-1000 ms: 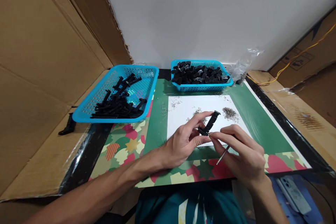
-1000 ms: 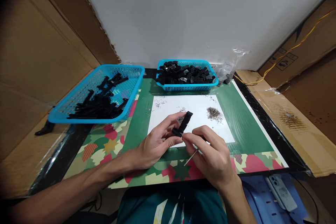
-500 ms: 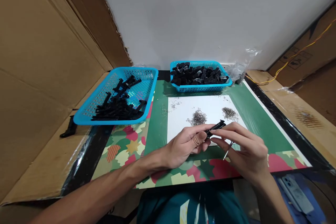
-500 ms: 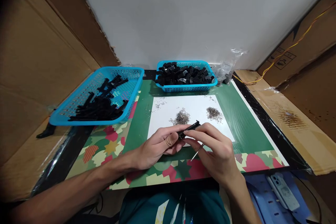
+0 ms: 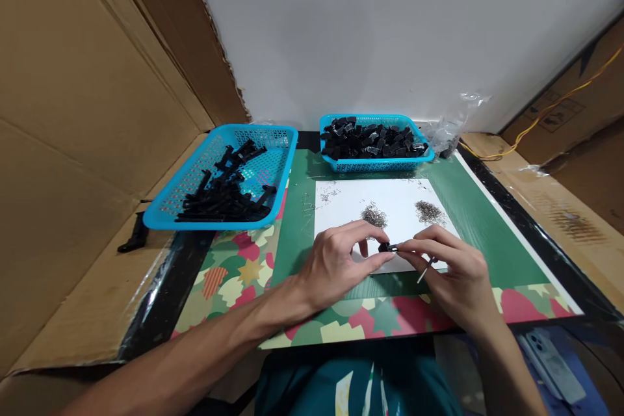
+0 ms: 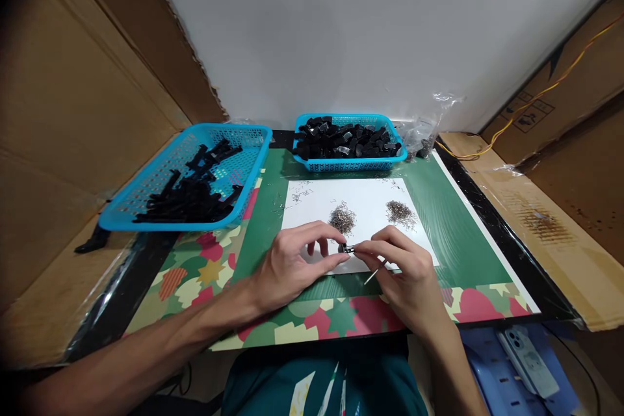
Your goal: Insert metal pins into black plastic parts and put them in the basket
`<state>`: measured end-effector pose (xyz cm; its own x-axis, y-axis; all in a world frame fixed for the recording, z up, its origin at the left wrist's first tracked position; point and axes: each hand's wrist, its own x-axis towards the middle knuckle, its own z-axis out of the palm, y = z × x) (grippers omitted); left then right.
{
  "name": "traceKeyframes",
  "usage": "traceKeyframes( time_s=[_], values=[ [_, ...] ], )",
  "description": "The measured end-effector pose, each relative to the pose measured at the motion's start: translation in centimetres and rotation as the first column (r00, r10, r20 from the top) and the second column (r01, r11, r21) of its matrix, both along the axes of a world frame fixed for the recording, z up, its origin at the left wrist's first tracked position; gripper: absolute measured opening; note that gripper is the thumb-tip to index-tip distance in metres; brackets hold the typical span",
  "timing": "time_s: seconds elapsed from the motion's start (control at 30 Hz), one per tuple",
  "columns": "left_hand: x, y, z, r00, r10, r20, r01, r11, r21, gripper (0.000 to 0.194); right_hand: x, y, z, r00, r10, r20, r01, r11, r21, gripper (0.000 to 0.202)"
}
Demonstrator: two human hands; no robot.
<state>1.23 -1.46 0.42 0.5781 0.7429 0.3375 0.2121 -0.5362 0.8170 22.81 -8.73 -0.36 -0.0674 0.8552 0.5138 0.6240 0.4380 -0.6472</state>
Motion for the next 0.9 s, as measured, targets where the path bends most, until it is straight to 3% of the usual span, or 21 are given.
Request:
traceKeyframes(
  time_s=[0.23,0.47,0.67,0.9],
  values=[
    [-0.1,0.3,-0.5,0.984,0.112,-0.139,-0.109,0.994,0.031,0.014,1.2,0.0,-0.2,0.992,-0.092,0.091,0.1,0.99,-0.096,0.035],
    [0.0,0.2,-0.9,0.954,0.16,-0.255,-0.146,0.987,0.075,0.01,4.0,0.0,-1.0,0.958,-0.149,0.244,0.164,0.985,-0.045,0.022],
    [-0.1,0.1,-1.1,0.948,0.154,-0.277,-0.123,0.985,0.125,0.012,4.7,-0.5,-1.2,0.952,-0.303,0.047,0.306,0.938,-0.163,0.018],
    [-0.2,0.1,-1.6,0.959,0.136,-0.249,-0.095,0.981,0.169,0.012,4.4,-0.4,-1.2,0.936,-0.343,-0.077,0.315,0.915,-0.253,0.027]
  ],
)
